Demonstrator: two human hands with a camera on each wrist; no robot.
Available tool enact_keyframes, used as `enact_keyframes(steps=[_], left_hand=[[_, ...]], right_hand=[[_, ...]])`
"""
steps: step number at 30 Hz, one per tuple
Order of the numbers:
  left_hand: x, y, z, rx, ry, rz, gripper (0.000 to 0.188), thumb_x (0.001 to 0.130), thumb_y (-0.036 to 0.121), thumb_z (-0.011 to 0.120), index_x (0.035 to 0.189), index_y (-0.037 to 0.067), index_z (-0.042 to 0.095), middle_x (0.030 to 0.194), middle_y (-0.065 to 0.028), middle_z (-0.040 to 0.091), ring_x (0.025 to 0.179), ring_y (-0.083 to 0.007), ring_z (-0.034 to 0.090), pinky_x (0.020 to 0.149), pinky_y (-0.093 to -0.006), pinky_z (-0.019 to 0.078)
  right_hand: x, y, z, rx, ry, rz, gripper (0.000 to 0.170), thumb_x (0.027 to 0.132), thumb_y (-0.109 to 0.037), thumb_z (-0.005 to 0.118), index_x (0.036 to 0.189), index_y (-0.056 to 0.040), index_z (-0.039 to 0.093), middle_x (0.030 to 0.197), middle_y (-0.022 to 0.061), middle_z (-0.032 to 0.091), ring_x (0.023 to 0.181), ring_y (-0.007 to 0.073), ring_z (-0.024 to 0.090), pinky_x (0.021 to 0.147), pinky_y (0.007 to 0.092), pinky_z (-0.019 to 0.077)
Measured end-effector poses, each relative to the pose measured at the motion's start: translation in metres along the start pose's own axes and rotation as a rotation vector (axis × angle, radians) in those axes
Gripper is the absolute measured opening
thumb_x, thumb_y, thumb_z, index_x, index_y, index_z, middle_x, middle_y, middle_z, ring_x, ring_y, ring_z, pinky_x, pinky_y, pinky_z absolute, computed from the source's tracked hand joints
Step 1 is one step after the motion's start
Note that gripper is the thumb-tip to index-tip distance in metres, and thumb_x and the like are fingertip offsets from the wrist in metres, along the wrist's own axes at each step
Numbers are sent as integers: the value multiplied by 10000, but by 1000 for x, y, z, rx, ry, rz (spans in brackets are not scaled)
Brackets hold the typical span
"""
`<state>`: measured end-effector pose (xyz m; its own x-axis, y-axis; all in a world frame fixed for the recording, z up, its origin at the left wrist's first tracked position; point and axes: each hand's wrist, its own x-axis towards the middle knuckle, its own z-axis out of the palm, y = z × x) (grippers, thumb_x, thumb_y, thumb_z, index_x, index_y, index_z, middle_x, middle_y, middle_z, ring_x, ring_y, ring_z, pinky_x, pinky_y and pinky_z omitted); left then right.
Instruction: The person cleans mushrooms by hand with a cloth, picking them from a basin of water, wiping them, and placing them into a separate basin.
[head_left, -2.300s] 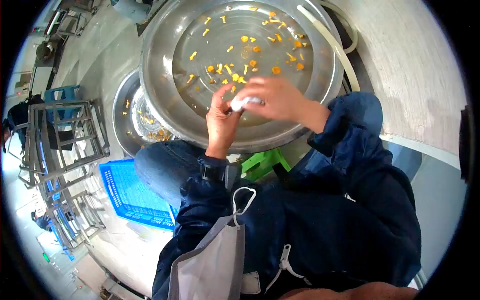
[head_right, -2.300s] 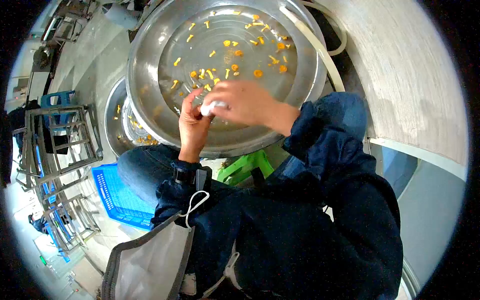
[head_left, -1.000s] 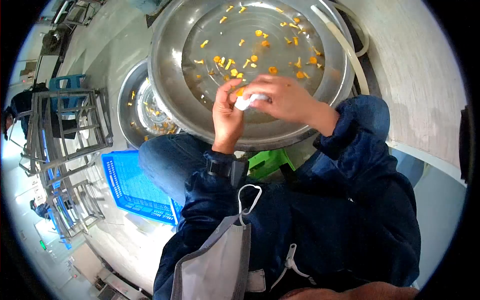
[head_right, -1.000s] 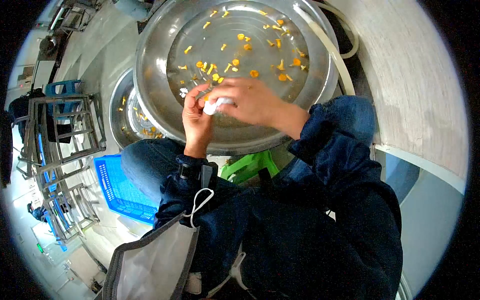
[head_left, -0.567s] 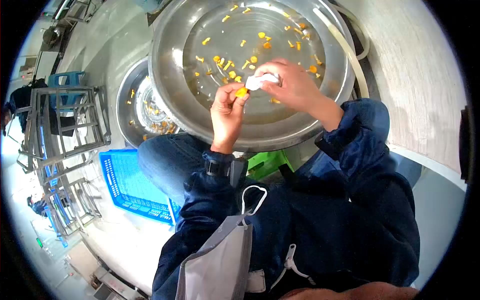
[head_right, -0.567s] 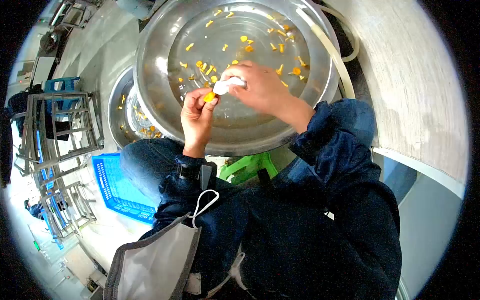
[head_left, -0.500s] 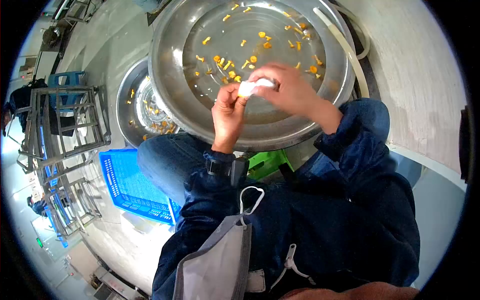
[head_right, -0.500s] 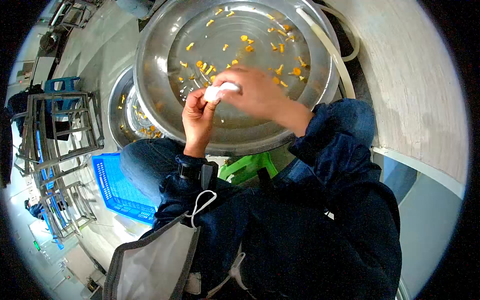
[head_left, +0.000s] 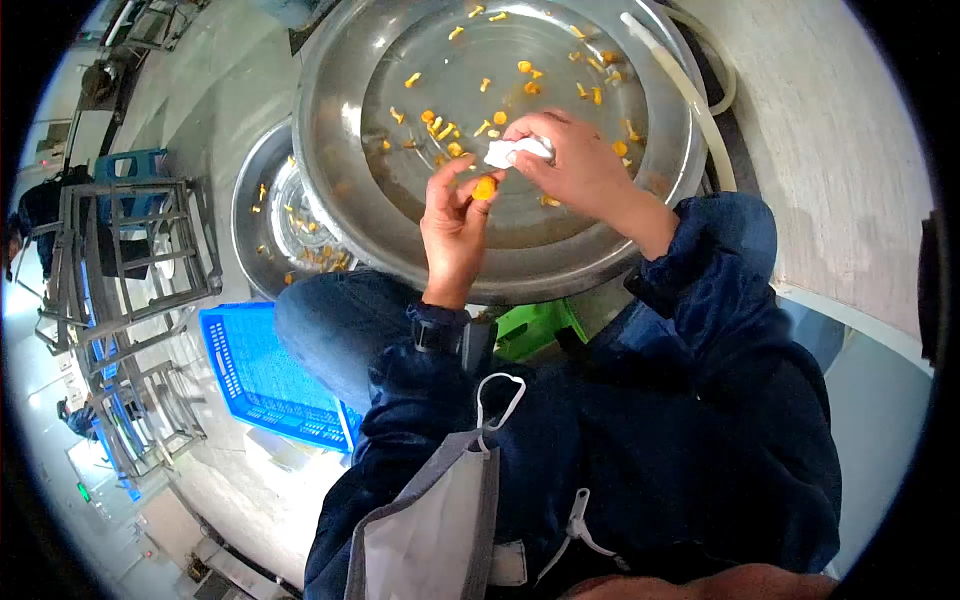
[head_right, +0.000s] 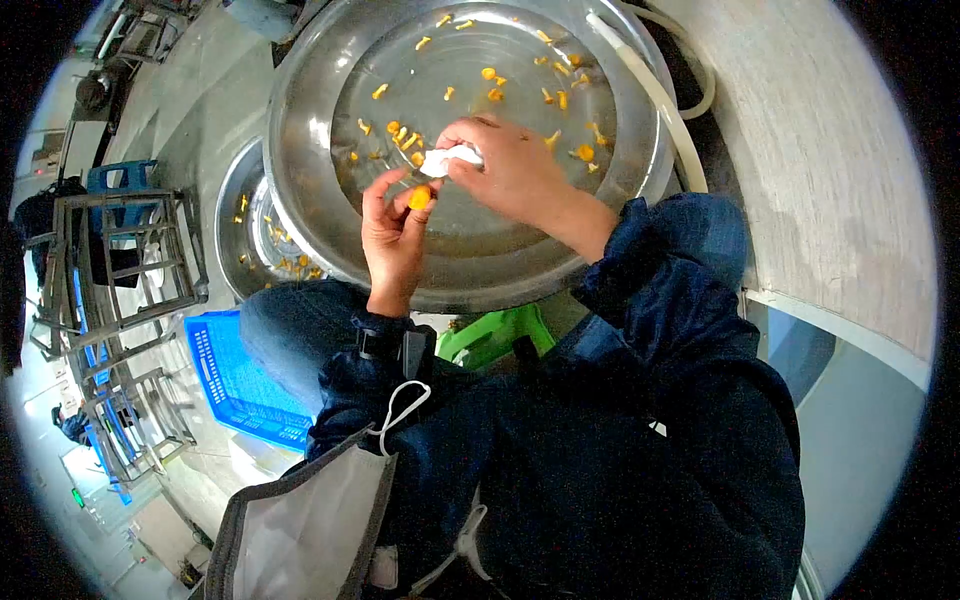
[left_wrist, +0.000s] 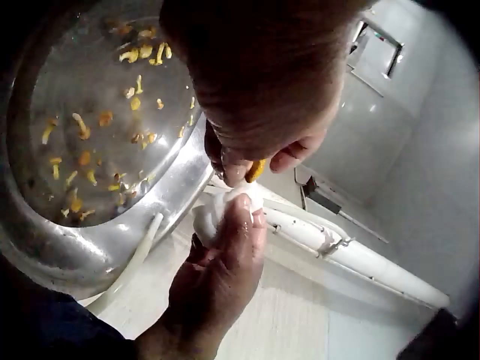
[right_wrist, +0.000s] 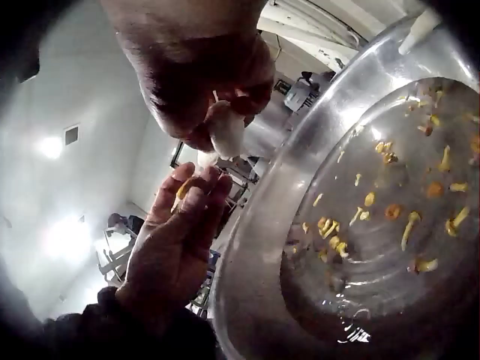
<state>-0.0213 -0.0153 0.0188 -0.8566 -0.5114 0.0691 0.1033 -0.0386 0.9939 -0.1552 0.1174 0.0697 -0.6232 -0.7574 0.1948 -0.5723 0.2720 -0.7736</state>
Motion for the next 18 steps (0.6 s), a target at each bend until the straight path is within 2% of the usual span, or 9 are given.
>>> enact_keyframes(steps=[2,3,6,8,10,11,12,15,18], left_hand=[[0,3,2,-23,-5,-22,499,924,-61,614,1369,92,451,1017,-30,698,944,-54,598,833,-216,465],[2,-1,0,-36,-33,29,476,943,-37,596,1383,76,453,1014,-42,696,964,-88,621,881,-250,488],[8,-10,1,-287,-63,-194,369,979,18,561,1340,54,491,1065,-62,672,1015,-159,647,942,-320,519],[21,-23,2,-182,3,-345,293,994,15,502,1286,28,518,1101,-87,625,1007,-206,639,938,-361,535],[38,-68,-6,-90,-11,-498,297,971,-12,490,1263,25,525,1033,-60,615,957,-204,640,894,-358,551],[46,-98,-12,-40,11,-594,265,952,-8,513,1214,8,547,1037,-76,620,910,-187,647,837,-331,562],[51,-129,-19,11,30,-690,234,934,-3,536,1165,-8,570,1040,-93,626,862,-170,654,779,-304,574],[61,-215,-59,551,-269,-857,166,901,35,590,1060,-8,612,1016,-122,633,788,-212,661,703,-313,570],[55,-215,-31,1370,-1245,192,167,886,123,603,979,-15,622,894,-167,644,751,-271,668,611,-347,551]], right_hand=[[-3,-7,0,16,-15,-50,236,876,-295,625,1040,-130,664,1021,103,663,943,312,651,794,420,517],[-5,-13,0,78,-118,-42,226,879,-287,624,1040,-134,664,1032,107,666,951,310,654,795,420,521],[-4,5,-10,-83,48,45,219,881,-262,627,1050,-128,664,1030,106,666,950,318,654,798,409,521],[1,13,-30,77,172,42,204,876,-201,662,1049,-95,651,985,97,662,894,282,652,764,370,517],[5,10,-45,224,292,12,195,874,-136,698,1042,-60,634,915,94,657,803,228,641,699,310,508],[4,4,-51,112,301,-35,196,875,-126,714,1047,-64,644,945,74,657,772,171,621,656,278,485],[2,-4,-57,112,274,-28,191,870,-136,705,1039,-70,646,949,80,661,788,204,636,675,303,499],[-1,-5,-70,40,238,-75,186,864,-170,693,1023,-83,653,961,79,661,821,272,662,713,359,524],[-7,2,-80,8,271,-57,193,858,-172,701,1028,-91,656,961,71,656,807,270,659,699,361,523]])
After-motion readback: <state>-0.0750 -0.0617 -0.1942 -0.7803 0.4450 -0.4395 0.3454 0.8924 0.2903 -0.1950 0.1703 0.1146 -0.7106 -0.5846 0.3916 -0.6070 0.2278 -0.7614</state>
